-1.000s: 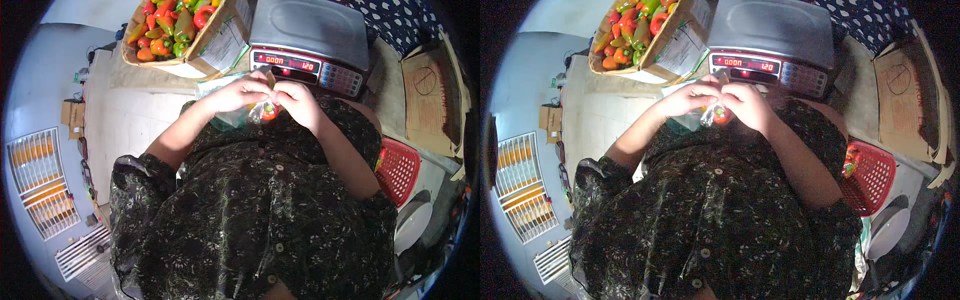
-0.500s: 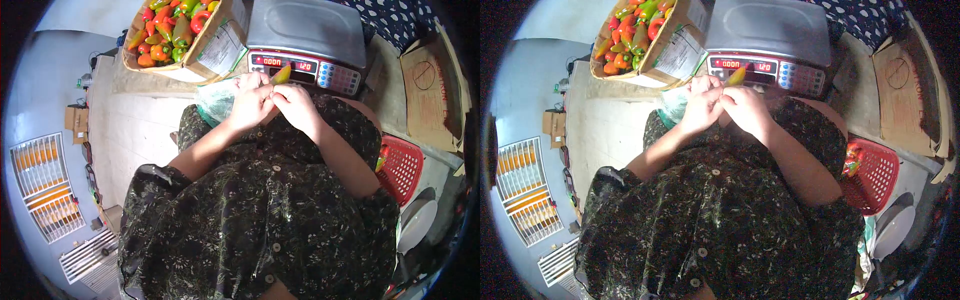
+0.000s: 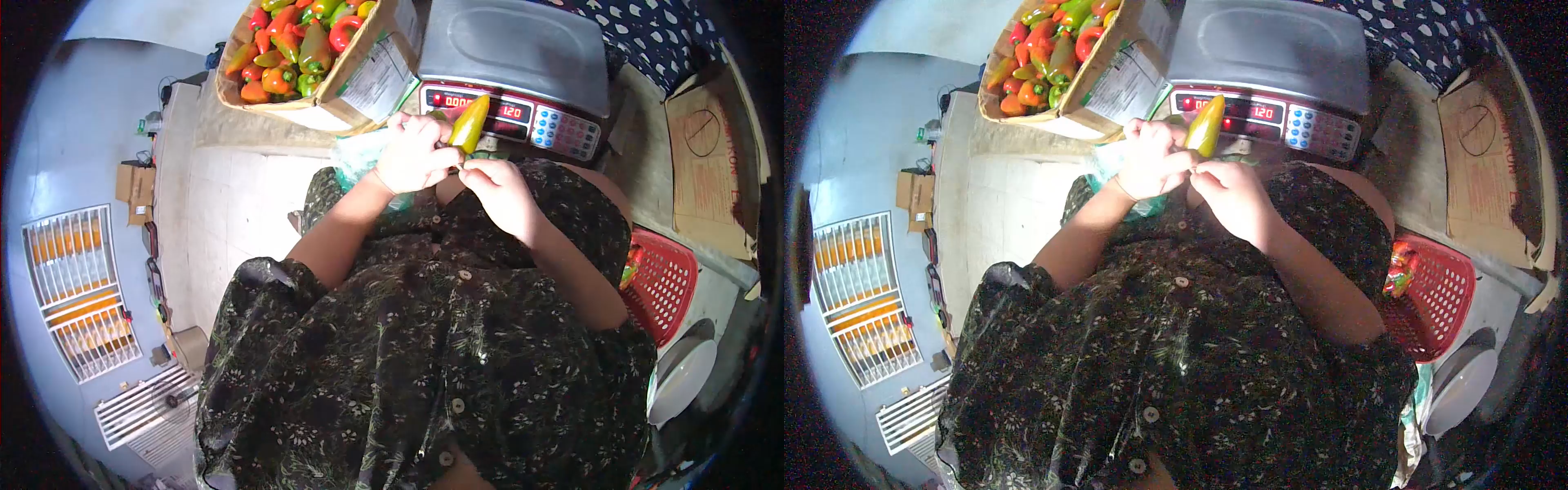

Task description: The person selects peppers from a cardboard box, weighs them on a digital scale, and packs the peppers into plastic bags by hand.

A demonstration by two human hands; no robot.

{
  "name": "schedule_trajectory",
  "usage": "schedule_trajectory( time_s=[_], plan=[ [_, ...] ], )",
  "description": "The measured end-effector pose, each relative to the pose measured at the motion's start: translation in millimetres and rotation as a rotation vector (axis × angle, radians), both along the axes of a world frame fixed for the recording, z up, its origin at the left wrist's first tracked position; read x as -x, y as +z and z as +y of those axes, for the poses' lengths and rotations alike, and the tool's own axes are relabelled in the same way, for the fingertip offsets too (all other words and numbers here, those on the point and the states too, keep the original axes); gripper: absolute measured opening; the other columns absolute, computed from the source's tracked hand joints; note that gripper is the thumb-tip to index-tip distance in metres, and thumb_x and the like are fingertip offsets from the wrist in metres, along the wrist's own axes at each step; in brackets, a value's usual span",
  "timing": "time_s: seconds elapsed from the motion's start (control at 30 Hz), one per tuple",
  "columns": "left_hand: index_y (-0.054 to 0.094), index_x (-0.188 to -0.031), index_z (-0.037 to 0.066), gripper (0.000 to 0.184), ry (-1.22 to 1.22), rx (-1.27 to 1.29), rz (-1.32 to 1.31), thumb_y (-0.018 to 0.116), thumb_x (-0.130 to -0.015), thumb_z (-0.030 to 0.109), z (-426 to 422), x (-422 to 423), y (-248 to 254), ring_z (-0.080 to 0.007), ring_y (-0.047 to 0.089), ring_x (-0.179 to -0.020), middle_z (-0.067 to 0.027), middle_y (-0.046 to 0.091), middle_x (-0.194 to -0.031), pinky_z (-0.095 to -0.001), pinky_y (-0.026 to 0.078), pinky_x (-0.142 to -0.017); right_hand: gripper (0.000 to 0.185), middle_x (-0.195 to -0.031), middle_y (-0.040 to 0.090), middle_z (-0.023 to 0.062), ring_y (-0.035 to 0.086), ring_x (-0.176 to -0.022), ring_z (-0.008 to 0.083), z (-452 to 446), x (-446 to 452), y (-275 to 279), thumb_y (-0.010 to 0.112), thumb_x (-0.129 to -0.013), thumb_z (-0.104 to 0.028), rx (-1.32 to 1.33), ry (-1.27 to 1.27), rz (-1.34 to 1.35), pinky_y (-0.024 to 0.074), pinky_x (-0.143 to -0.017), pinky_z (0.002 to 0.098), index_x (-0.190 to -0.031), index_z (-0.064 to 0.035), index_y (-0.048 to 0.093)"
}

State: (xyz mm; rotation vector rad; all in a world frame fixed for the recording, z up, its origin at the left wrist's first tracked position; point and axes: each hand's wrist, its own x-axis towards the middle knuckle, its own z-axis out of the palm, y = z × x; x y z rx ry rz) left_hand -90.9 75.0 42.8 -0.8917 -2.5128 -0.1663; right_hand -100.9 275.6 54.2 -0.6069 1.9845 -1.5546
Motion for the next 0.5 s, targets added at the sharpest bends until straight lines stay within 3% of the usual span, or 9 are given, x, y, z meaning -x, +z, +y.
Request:
schedule_trajectory(
  time_s=[0.13,0.23,0.27,0.3,0.33,0.37,0.4,0.43,0.5],
  plan=[
    [0.060,-0.085,0.033,0.015,0.021,-0.010,-0.012,0.062,-0.071,0.027,2.1,2.3,-1.0,-0.0172,0.045,-0.084,0.0047,0.045,-0.085,-0.0390,0.028,-0.075,0.019,-0.072,0.059,0.0086,0.053,-0.068,0.0122,4.7,0.6,0.3,0.055,-0.089,-0.013,0.133,-0.014,0.084,0.0433,-0.065,0.0269,-0.092,0.0050,0.060],
    [0.062,-0.089,0.033,0.018,-0.009,-0.088,-0.032,0.060,-0.075,0.023,15.2,12.3,24.5,-0.0157,0.045,-0.083,0.0051,0.044,-0.084,-0.0377,0.028,-0.076,0.018,-0.068,0.057,0.0126,0.057,-0.066,0.0182,25.2,12.2,28.5,0.055,-0.086,-0.015,0.154,-0.031,0.121,0.0441,-0.065,0.0296,-0.081,0.0015,0.059],
    [0.065,-0.094,0.023,0.020,-0.015,-0.130,-0.149,0.061,-0.076,0.016,16.0,15.9,40.8,-0.0182,0.048,-0.086,0.0022,0.051,-0.090,-0.0362,0.028,-0.077,0.014,-0.080,0.057,0.0106,0.057,-0.077,0.0180,36.4,26.2,36.8,0.055,-0.086,-0.014,0.109,0.030,0.236,0.0449,-0.071,0.0304,-0.089,-0.0009,0.059],
    [0.065,-0.094,0.022,0.018,0.018,-0.131,-0.160,0.060,-0.077,0.016,13.0,24.3,53.7,-0.0179,0.048,-0.089,0.0017,0.053,-0.092,-0.0357,0.028,-0.078,0.018,-0.091,0.057,0.0093,0.056,-0.085,0.0187,54.4,39.1,30.8,0.055,-0.085,-0.012,0.180,-0.072,0.432,0.0454,-0.074,0.0325,-0.100,-0.0032,0.057],
    [0.065,-0.094,0.021,0.016,0.055,-0.132,-0.171,0.060,-0.079,0.016,7.4,34.5,65.3,-0.0176,0.049,-0.091,0.0012,0.054,-0.094,-0.0353,0.028,-0.079,0.024,-0.109,0.055,0.0057,0.052,-0.087,0.0167,81.0,60.3,17.9,0.053,-0.086,-0.009,0.113,-0.181,0.225,0.0427,-0.082,0.0302,-0.109,-0.0029,0.054],
    [0.065,-0.094,0.019,0.015,0.096,-0.130,-0.187,0.060,-0.081,0.016,1.2,42.6,76.5,-0.0173,0.050,-0.094,0.0006,0.056,-0.096,-0.0348,0.028,-0.080,0.031,-0.113,0.054,0.0058,0.054,-0.093,0.0192,99.3,75.8,28.9,0.052,-0.088,-0.012,-0.098,-0.409,0.366,0.0426,-0.085,0.0323,-0.117,-0.0039,0.052],
    [0.066,-0.092,0.015,0.011,0.174,-0.183,-0.177,0.058,-0.085,0.016,-3.6,49.3,87.4,-0.0195,0.054,-0.096,-0.0022,0.060,-0.095,-0.0354,0.034,-0.081,0.040,-0.111,0.056,0.0165,0.055,-0.103,0.0250,122.0,102.1,9.1,0.057,-0.088,-0.024,-0.145,-0.568,0.584,0.0441,-0.089,0.0357,-0.123,-0.0067,0.051],
    [0.067,-0.092,0.008,0.012,0.121,-0.241,-0.276,0.060,-0.085,0.015,-17.4,63.0,95.1,-0.0193,0.060,-0.089,-0.0048,0.063,-0.090,-0.0330,0.043,-0.081,0.041,-0.118,0.053,0.0185,0.053,-0.108,0.0278,148.8,126.5,-15.8,0.056,-0.088,-0.026,-0.411,-0.598,0.546,0.0436,-0.091,0.0388,-0.124,-0.0061,0.051],
    [0.067,-0.092,0.003,0.015,0.192,-0.542,-0.543,0.059,-0.088,0.014,-31.5,70.7,115.3,-0.0154,0.062,-0.083,-0.0052,0.066,-0.086,-0.0275,0.048,-0.078,0.043,-0.126,0.051,0.0210,0.051,-0.114,0.0313,180.7,150.1,-60.8,0.053,-0.089,-0.027,-0.876,-0.520,0.540,0.0420,-0.093,0.0430,-0.125,-0.0046,0.049]
  ],
)
